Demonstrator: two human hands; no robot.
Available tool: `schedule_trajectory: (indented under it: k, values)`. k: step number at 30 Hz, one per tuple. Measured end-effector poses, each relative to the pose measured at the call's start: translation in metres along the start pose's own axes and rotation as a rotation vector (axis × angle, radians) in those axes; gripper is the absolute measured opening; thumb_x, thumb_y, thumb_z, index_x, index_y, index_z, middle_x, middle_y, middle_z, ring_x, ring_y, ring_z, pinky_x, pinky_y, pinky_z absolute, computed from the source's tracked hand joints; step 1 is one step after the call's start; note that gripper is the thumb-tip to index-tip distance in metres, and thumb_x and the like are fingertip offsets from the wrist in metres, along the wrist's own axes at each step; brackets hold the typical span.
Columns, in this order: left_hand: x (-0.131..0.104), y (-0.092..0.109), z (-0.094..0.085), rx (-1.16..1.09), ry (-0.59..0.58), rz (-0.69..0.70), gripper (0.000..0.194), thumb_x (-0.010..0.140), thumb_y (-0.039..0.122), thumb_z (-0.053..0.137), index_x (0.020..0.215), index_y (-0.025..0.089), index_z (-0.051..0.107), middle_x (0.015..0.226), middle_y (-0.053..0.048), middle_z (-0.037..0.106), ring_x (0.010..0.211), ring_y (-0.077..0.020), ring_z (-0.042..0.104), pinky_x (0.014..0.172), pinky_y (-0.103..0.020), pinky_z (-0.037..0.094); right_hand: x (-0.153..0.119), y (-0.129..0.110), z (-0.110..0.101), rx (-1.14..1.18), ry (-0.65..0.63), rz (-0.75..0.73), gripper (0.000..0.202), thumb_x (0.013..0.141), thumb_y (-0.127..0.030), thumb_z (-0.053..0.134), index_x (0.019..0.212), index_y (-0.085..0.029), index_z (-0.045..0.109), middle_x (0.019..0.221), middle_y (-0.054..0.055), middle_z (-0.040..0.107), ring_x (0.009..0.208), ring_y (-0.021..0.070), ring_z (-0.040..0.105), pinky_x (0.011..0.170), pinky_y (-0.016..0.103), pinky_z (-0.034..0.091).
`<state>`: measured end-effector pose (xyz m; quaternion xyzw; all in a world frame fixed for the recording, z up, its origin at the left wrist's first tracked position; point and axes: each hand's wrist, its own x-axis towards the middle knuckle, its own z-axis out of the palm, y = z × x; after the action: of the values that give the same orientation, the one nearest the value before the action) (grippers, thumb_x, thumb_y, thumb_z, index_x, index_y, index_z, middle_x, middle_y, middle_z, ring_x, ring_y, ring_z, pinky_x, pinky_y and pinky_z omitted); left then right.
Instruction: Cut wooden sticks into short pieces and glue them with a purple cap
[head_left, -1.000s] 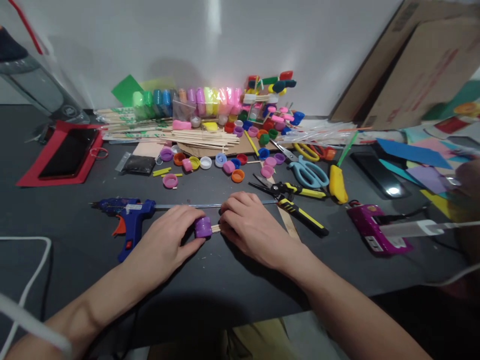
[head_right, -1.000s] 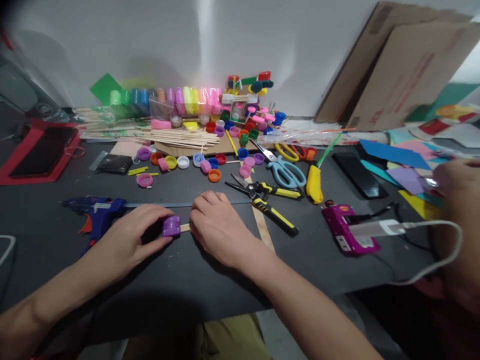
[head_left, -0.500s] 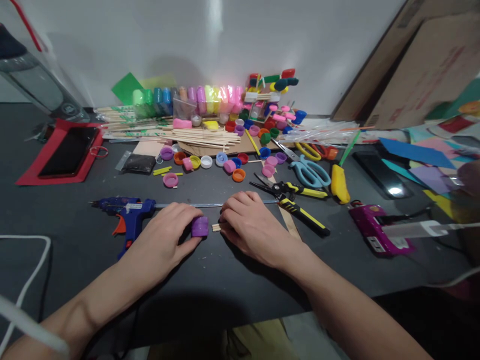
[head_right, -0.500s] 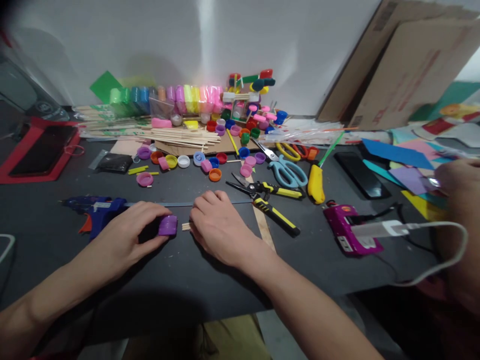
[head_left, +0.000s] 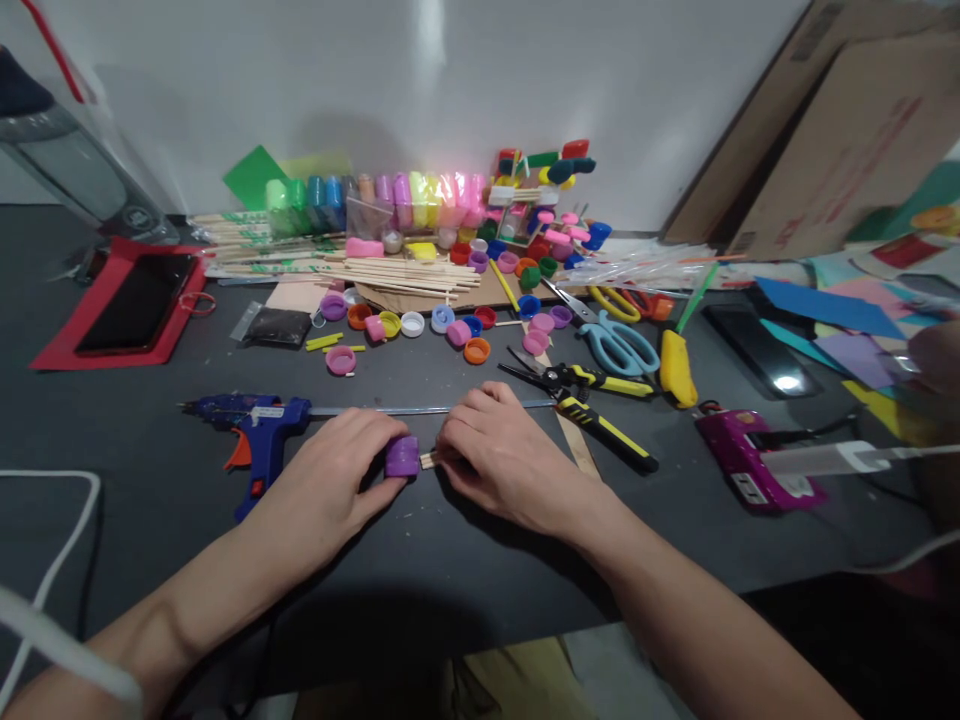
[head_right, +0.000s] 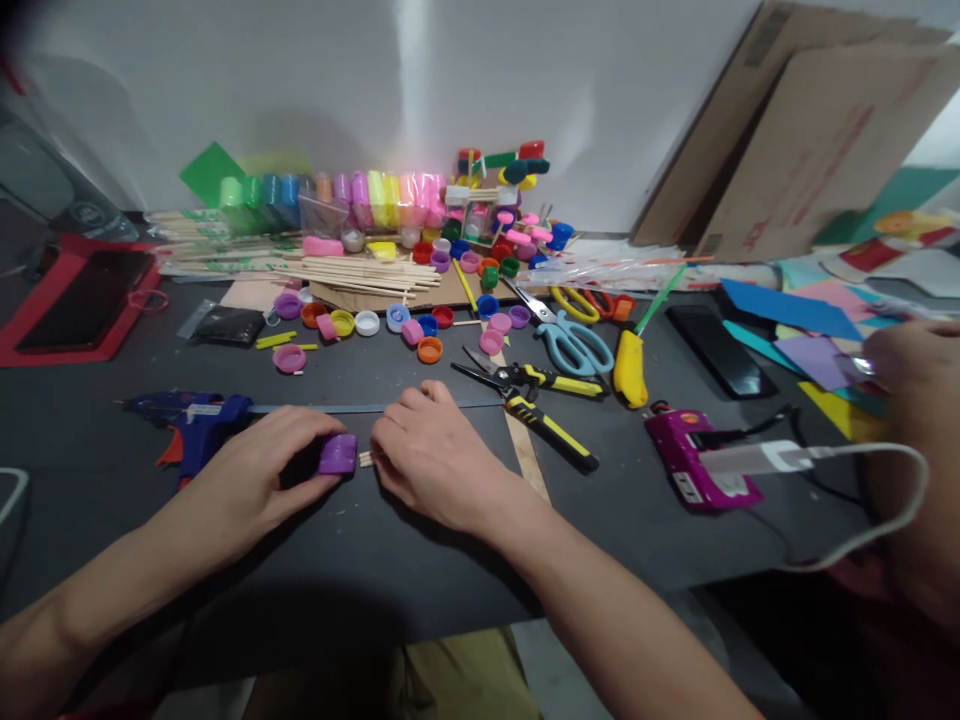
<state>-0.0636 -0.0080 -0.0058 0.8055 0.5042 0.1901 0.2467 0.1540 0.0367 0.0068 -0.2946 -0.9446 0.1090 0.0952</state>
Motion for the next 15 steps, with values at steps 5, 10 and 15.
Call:
schedule_trajectory:
  k: [5,10,15]
  values:
    - [-0.0001,-0.0002,0.0,0.011,-0.011,-0.006,0.018,0.093,0.026,0.057,0.11,0.02,0.057,0.109,-0.006,0.065,0.1,-0.0231,0.055,0.089,-0.039,0.045,0.0004,0.0013,-0.0015,-0.007,-0.045,0.004,0.013,0.093,-0.026,0.058,0.093,-0.015,0.066,0.093,0.01,0.064,0.092,0.0235,0.05,0.084,0.039,0.033]
    - [-0.0001,-0.0007,0.0009,0.016,-0.002,-0.005,0.019,0.093,0.025,0.057,0.111,0.019,0.057,0.109,-0.006,0.064,0.101,-0.0226,0.055,0.089,-0.039,0.045,0.0012,-0.0003,-0.0016,-0.075,-0.067,-0.006,0.016,0.094,-0.022,0.054,0.082,-0.015,0.062,0.089,0.008,0.063,0.086,0.0205,0.048,0.078,0.035,0.032]
    - [0.0007,0.0003,-0.0001,0.02,-0.019,-0.011,0.018,0.093,0.027,0.056,0.11,0.019,0.057,0.109,-0.006,0.065,0.099,-0.0231,0.055,0.088,-0.04,0.046,0.0015,-0.0008,0.001,-0.118,-0.041,-0.02,0.016,0.095,-0.02,0.052,0.083,-0.016,0.063,0.082,0.007,0.063,0.079,0.02,0.046,0.074,0.035,0.03]
